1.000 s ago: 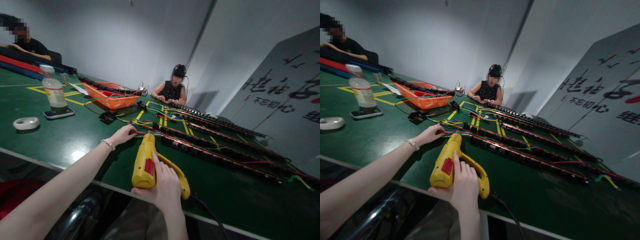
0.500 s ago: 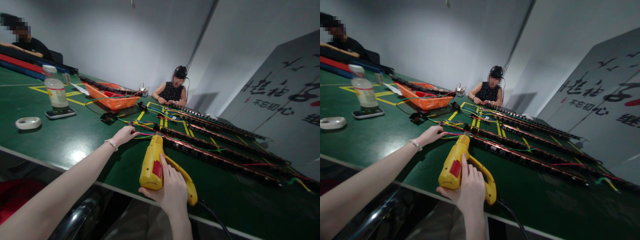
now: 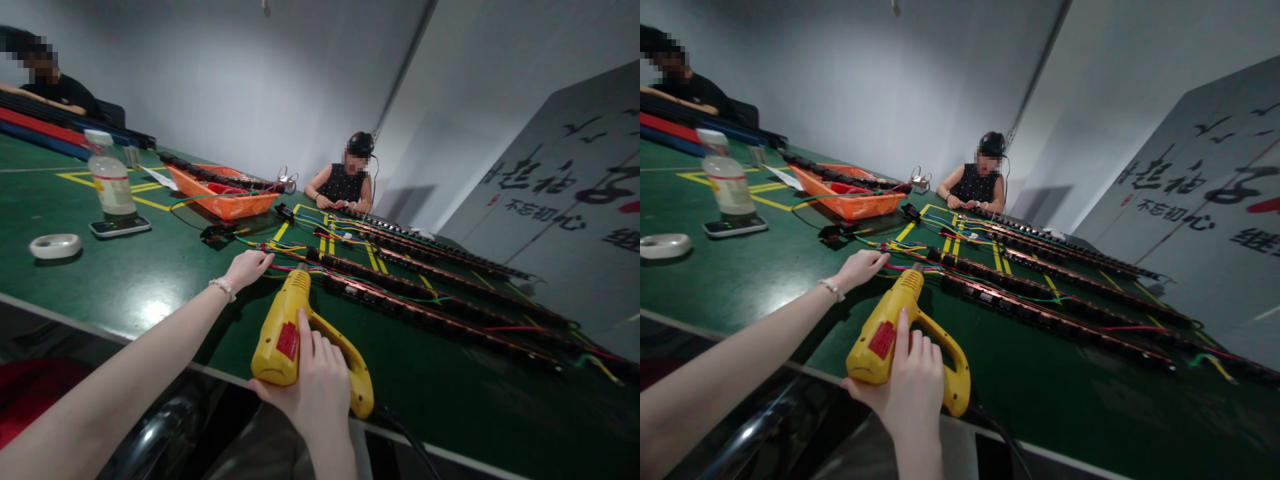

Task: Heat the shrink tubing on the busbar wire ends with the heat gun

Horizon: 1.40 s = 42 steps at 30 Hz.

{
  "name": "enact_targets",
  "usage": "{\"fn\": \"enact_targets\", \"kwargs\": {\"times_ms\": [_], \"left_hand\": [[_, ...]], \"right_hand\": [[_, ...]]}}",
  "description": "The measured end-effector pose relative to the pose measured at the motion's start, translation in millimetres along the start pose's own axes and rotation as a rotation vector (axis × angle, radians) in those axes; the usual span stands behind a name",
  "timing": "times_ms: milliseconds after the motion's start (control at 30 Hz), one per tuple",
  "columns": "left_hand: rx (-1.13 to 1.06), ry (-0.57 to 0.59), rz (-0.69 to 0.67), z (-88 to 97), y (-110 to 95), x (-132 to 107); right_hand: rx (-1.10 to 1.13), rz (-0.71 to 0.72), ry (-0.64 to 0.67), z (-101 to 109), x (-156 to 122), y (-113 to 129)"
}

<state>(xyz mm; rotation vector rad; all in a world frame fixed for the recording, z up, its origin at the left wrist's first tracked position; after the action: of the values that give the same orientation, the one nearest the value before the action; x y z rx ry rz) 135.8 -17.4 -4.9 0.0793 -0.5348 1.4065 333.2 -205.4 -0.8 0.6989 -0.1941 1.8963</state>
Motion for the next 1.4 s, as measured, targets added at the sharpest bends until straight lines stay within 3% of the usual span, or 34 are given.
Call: {"fn": "enact_targets", "kwargs": {"times_ms": [233, 400, 767, 1133, 1400], "left_hand": [[-0.009, 0.023, 0.019, -0.2, 3, 1], [-0.059, 0.069, 0.047, -1.4, 6, 2], [-0.085, 0.054, 0.021, -0.8, 9, 0], [-0.118, -0.008, -0.025, -3.8, 8, -3], [-0.229, -0.012, -0.156, -0.6, 7, -14]], "right_hand": [[0.051, 0.014, 0.017, -9, -1, 29], [0.088, 0.075, 0.002, -9, -2, 35], [0.148, 0.084, 0.048, -8, -2, 32], [0.207, -0.018, 0.164, 8, -4, 6], [0.158, 0.000, 0.138, 9, -4, 4]]}}
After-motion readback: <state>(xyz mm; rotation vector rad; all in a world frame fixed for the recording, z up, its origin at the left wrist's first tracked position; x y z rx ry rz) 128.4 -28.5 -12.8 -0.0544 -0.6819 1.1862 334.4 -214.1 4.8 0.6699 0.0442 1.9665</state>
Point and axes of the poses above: each hand's wrist, its own x-axis towards the middle knuckle, its own z-axis out of the back of the hand, y = z × x, the point moved 1 cm from there along x, towards the middle knuckle, and after that the axes turned 7 degrees about x, right-handed, at the moved point
